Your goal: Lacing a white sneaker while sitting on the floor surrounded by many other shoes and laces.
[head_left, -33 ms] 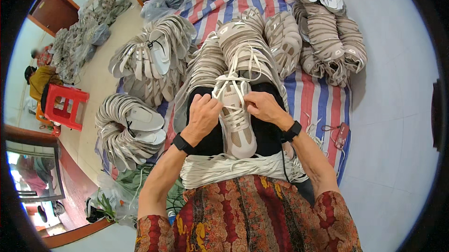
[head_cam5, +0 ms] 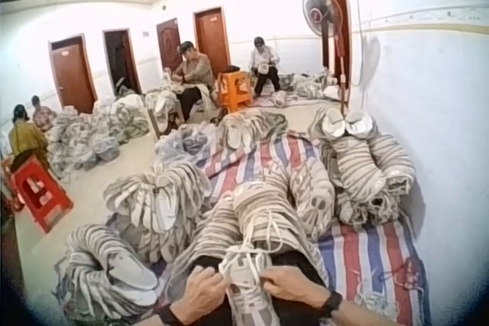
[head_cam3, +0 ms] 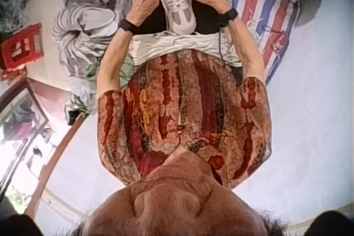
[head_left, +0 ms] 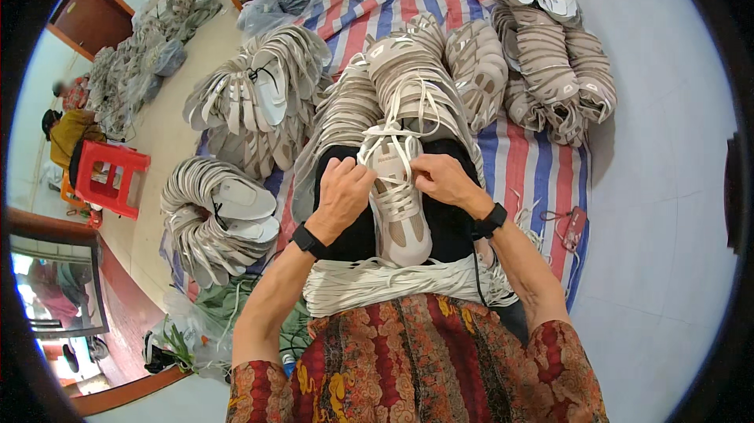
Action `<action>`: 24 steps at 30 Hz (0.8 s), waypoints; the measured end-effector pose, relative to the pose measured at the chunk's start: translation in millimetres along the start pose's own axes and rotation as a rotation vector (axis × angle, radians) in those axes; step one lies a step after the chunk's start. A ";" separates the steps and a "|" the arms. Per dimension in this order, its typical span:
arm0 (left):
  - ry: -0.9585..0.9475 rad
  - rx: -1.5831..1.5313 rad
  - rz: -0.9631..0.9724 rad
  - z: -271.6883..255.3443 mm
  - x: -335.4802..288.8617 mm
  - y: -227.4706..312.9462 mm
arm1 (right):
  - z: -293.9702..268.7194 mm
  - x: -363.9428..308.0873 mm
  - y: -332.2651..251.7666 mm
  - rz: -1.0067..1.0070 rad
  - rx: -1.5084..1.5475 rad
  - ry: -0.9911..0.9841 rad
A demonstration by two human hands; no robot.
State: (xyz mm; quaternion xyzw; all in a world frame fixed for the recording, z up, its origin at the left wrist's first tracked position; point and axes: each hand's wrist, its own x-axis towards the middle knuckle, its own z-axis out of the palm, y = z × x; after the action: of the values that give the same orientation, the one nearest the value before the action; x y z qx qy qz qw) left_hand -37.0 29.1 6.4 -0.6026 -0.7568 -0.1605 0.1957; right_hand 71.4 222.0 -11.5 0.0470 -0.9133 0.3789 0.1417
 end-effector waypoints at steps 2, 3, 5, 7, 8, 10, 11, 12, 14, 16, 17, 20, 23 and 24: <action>0.009 -0.052 -0.038 1.2 -0.3 -0.2 | 0.1 -1.4 -1.1 -0.004 0.054 0.031; 0.017 -0.107 -0.075 1.2 0.0 -0.3 | -0.5 -2.4 -2.5 -0.004 0.110 0.062; 0.020 -0.149 -0.146 -4.1 -2.4 -0.5 | -6.4 -10.3 -12.4 0.158 0.101 0.106; 0.019 -0.190 -0.221 -8.3 -9.5 -1.1 | -11.3 -9.0 -21.1 0.322 0.096 0.146; 0.039 -0.236 -0.257 -9.4 -13.0 -0.8 | -14.5 -7.1 -23.1 0.072 -0.112 0.201; 0.058 -0.282 -0.295 -9.3 -17.4 0.9 | -13.4 -4.9 -25.6 -0.247 -0.431 0.182; 0.062 -0.263 -0.240 -8.4 -16.6 2.0 | -12.3 -2.8 -24.2 -0.246 -0.434 0.182; 0.065 -0.245 -0.184 -7.4 -15.6 3.0 | -10.5 -0.2 -20.7 -0.335 -0.468 0.151; 0.071 -0.227 -0.134 -3.7 -12.3 7.6 | -9.8 0.6 -16.7 -0.448 -0.496 0.067; 0.052 -0.235 -0.088 2.1 -11.2 8.3 | -10.2 3.4 -12.5 -0.499 -0.509 0.059; 0.050 -0.238 -0.090 4.1 -12.0 8.2 | -11.0 3.9 -11.8 -0.544 -0.522 0.052; 0.022 -0.290 -0.069 8.3 -15.8 7.7 | -16.8 5.7 -7.9 -0.540 -0.537 0.084; 0.011 -0.305 -0.021 8.1 -19.4 9.2 | -22.7 1.8 -1.1 -0.483 -0.553 0.142; -0.009 -0.294 -0.022 7.6 -18.6 11.0 | -23.7 -0.7 1.0 -0.469 -0.551 0.148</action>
State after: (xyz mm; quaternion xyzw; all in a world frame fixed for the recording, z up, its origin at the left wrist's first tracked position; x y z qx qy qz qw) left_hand -23.4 19.3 -9.2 -0.6170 -0.7327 -0.2689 0.1003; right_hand 77.1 239.5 3.6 0.1876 -0.9327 0.0783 0.2978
